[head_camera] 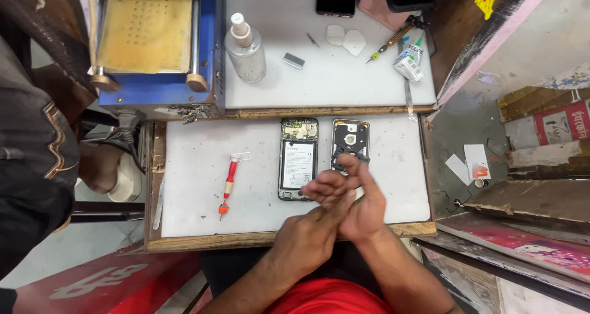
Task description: The person cleans a small circuit board with a cotton swab, then removes the motherboard from a disassembled smartphone and places it into another phone chassis. The person continues to handle the motherboard and other internal components on the workbench.
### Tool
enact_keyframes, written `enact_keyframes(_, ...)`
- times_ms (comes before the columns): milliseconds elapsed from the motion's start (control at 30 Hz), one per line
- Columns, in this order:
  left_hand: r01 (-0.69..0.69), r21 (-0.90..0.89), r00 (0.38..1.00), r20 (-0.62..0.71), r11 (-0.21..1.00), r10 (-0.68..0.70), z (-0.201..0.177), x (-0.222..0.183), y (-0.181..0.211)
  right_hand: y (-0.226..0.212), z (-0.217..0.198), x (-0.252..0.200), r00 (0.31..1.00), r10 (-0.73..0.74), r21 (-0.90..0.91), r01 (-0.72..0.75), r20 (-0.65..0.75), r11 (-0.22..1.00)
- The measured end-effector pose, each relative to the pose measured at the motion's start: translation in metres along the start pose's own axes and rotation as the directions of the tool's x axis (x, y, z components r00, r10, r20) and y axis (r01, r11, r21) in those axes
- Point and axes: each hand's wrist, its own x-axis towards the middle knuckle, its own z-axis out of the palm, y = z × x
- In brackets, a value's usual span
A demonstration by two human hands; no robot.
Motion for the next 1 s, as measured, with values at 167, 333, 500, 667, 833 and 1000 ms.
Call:
enact_keyframes(167,0.120,0.082,0.987,0.097,0.989,-0.128,-0.002,-0.004,0.011,-0.012,-0.009,-0.006,0.999,-0.017,0.039,0.018,-0.029,0.999)
enact_keyframes(333,0.065,-0.018,0.998,-0.026,0.998,-0.065,0.005,-0.005,0.012,0.002,-0.013,-0.008,0.999,-0.009,-0.286,-0.004,-0.043,0.958)
enact_keyframes(500,0.103,0.003,0.995,-0.018,0.995,-0.103,0.014,-0.016,0.021,-0.007,-0.009,-0.004,0.983,-0.161,-0.228,0.137,-0.087,0.964)
enact_keyframes(667,0.113,0.021,0.993,-0.043,0.993,-0.112,0.024,-0.009,0.018,-0.002,-0.003,-0.003,0.978,-0.182,-0.366,0.132,-0.106,0.921)
enact_keyframes(833,0.158,0.100,0.987,0.025,0.982,-0.161,0.037,-0.015,0.015,-0.010,0.014,-0.002,0.951,-0.264,-0.374,0.190,-0.159,0.908)
enact_keyframes(1000,0.060,0.295,0.998,0.004,0.954,-0.064,0.058,-0.023,-0.008,-0.016,0.034,-0.001,0.928,-0.278,-0.422,0.155,-0.249,0.893)
